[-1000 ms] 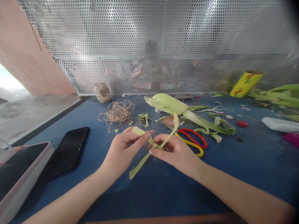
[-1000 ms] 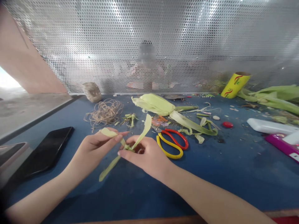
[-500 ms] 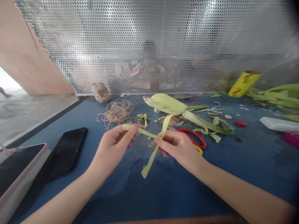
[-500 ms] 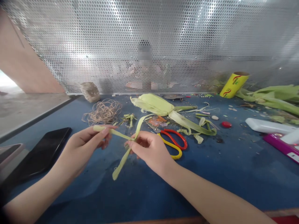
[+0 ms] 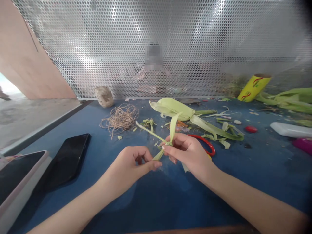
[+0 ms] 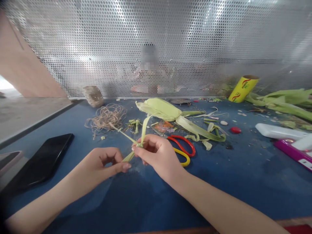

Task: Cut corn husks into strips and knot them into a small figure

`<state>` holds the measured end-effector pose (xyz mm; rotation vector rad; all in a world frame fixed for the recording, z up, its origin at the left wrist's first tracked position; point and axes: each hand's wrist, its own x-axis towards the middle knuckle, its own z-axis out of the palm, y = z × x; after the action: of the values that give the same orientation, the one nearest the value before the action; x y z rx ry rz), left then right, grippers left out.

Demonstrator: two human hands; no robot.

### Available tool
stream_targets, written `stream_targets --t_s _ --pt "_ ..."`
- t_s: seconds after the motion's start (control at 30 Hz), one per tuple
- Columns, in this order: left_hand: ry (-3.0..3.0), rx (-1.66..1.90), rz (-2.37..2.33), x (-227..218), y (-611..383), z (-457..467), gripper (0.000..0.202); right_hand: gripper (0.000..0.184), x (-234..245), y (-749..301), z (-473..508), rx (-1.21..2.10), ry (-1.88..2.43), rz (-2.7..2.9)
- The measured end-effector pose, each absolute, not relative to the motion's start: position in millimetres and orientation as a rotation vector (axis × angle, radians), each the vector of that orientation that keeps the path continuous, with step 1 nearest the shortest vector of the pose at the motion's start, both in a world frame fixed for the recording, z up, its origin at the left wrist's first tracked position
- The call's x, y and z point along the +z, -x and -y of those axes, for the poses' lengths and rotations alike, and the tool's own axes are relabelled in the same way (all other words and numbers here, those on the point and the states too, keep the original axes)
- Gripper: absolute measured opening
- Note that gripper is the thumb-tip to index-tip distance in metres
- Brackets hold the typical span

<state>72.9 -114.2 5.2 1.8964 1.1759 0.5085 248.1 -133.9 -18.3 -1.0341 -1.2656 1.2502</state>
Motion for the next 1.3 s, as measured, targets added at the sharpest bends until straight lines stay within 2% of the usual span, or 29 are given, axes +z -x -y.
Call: stream_targets --t_s 0.23,0.47,0.57,0.83,1.1,1.3 --pt "-1.806 0.540 -1.112 16 -70 116 0.019 0.016 -14 -251 131 1.298 0.966 1.131" --pt "-1.596 0.721 -1.002 12 -72 115 0.031 0.016 -17 -252 131 1.470 0.984 1.326" --pt "-1.596 0.752 -1.014 7 -76 114 0.024 0.014 -18 -247 134 1.503 0.942 1.370" --pt "-1.639 0.880 -1.155 2 -85 117 0.018 0.011 -17 -237 142 1.424 1.073 1.394" --pt "-1.791 0.981 -1.283 8 -84 124 0.024 0.013 -15 -240 140 1.306 1.109 1.435" --pt "-1.702 0.916 -1.123 5 -83 118 0.022 0.023 -16 -242 138 1.339 1.090 1.406"
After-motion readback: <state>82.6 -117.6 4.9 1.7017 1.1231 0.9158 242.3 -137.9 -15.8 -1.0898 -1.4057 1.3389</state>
